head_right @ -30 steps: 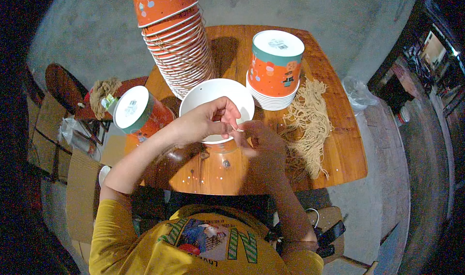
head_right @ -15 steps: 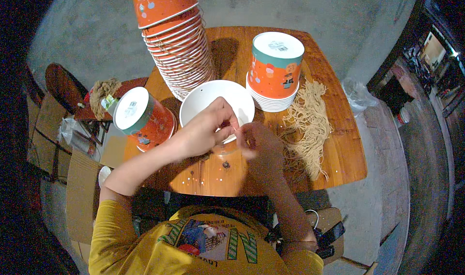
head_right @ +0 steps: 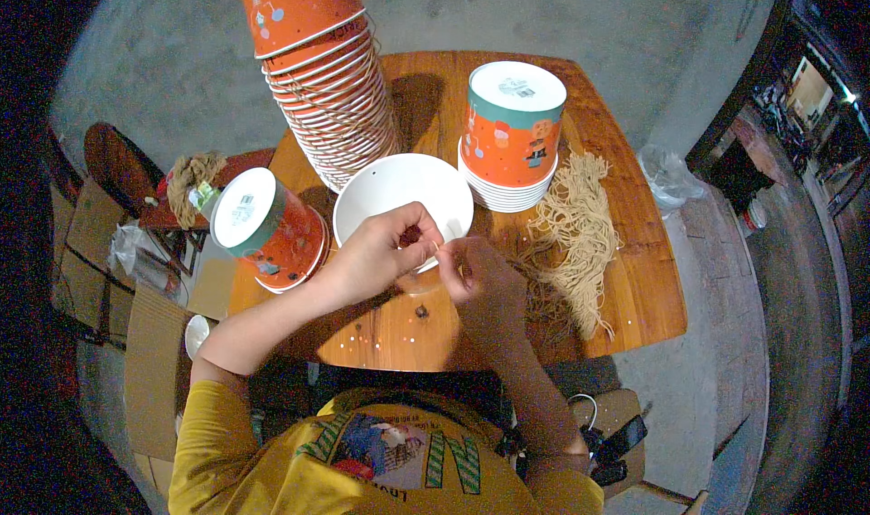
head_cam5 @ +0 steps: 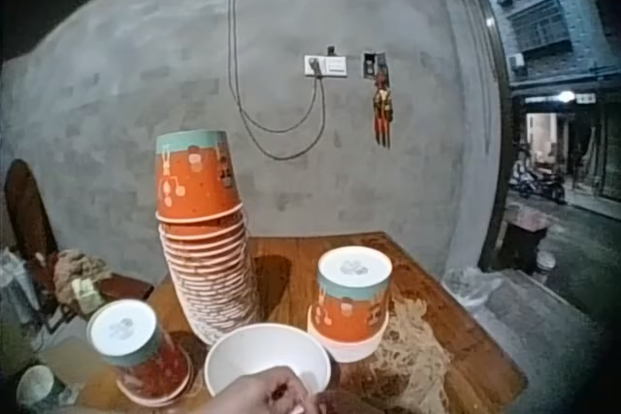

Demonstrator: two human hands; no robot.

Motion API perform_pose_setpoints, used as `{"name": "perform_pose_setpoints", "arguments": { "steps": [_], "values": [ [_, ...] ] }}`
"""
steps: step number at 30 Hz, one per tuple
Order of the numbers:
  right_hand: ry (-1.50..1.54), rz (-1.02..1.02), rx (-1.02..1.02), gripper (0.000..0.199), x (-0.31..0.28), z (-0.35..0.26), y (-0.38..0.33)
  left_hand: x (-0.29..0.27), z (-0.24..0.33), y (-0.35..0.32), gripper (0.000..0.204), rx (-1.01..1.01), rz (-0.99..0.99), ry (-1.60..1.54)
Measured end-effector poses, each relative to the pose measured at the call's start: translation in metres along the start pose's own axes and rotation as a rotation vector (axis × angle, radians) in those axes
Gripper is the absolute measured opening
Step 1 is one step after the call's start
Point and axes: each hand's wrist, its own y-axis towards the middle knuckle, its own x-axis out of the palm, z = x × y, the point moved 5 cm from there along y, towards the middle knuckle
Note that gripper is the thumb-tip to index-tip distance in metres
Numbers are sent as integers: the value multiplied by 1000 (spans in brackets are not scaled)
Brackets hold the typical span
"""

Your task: Attach strings to paper cups for packaging.

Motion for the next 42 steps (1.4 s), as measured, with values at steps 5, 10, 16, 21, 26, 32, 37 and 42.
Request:
{"name": "perform_pose_setpoints", "arguments": {
  "steps": [5,10,16,21,26,32,37,42],
  "values": [
    [91,4,39,10,1,6,-2,0,-4,1,7,-13,-7,-12],
    [182,-3,64,10,3,11,-1,-6,1,1,7,102,45,191],
    [146,-49,118,9,3,11,1,-6,3,2,8,-64,-68,76],
    [166,-39,85,9,3,11,1,-2,2,1,9,-81,-71,6],
    [149,-41,92,9,1,8,1,-2,0,1,8,-62,-51,4],
    [142,-4,72,10,0,10,-1,2,-5,4,5,-92,-88,-74],
    [158,69,38,12,-1,11,-2,4,-9,7,13,-86,-107,-296],
    [155,34,105,13,-1,16,-3,6,-11,9,25,-188,-124,-525]
  ]
}}
